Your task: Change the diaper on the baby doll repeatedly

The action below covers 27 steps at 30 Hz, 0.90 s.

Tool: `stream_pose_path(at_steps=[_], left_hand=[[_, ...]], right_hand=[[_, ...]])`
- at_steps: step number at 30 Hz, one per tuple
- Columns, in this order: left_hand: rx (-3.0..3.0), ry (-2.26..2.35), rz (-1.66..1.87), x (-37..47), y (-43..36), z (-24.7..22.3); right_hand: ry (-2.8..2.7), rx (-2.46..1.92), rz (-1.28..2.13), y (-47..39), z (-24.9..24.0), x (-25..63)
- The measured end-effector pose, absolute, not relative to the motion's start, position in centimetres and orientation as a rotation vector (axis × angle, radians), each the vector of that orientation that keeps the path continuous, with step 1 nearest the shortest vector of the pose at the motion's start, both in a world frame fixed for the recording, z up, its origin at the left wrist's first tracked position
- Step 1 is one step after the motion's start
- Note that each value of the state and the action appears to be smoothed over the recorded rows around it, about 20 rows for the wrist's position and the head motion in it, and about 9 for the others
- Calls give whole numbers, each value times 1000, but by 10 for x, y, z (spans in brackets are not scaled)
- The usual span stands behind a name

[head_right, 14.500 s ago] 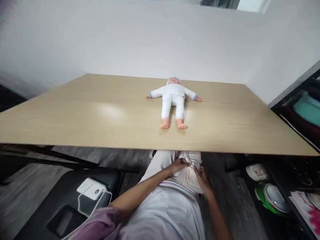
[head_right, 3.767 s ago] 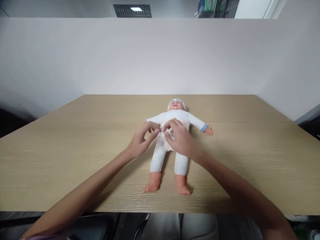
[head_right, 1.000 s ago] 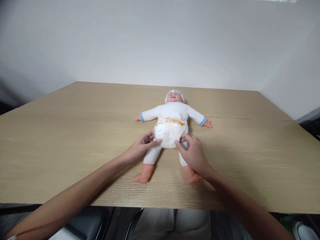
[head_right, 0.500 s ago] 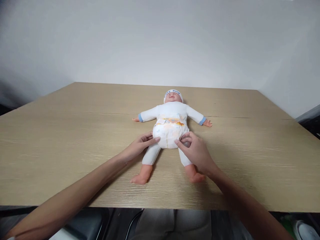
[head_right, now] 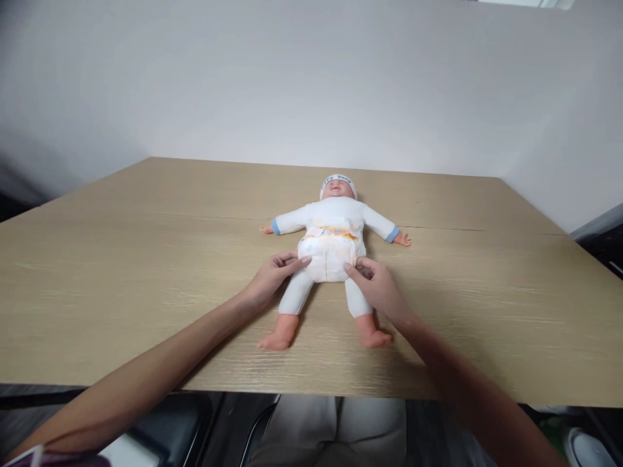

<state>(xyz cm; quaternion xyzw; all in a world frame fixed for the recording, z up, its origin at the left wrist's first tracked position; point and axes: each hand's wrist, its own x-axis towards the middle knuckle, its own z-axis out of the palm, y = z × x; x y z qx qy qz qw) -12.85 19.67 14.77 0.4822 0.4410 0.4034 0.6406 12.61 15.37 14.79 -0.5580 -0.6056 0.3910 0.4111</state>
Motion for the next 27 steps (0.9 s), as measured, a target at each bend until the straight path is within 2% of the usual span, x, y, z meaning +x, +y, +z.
stream_pose_path(at_steps=[2, 6, 11, 15, 17, 21, 27], left_hand=[[1199, 1055, 976, -129, 199, 147], [1582, 1146, 1054, -136, 202, 151], [1942, 1167, 1036, -157, 218, 154], [2209, 1380, 1121, -167, 259, 145], [2339, 1499, 1127, -164, 285, 140], [2381, 1634, 898, -158, 326, 132], [2428, 1637, 868, -163, 335, 127]], right_hand=[[-1551, -1458, 863, 152, 153, 128], [-1681, -1486, 350, 148, 155, 130], [-1679, -1439, 111, 177, 135, 160], [-1640, -1573, -195, 229, 122, 201], [-1686, -1596, -238, 255, 120, 216], [-1845, -1555, -106, 280, 112, 227], [-1932, -1564, -116, 271, 101, 218]])
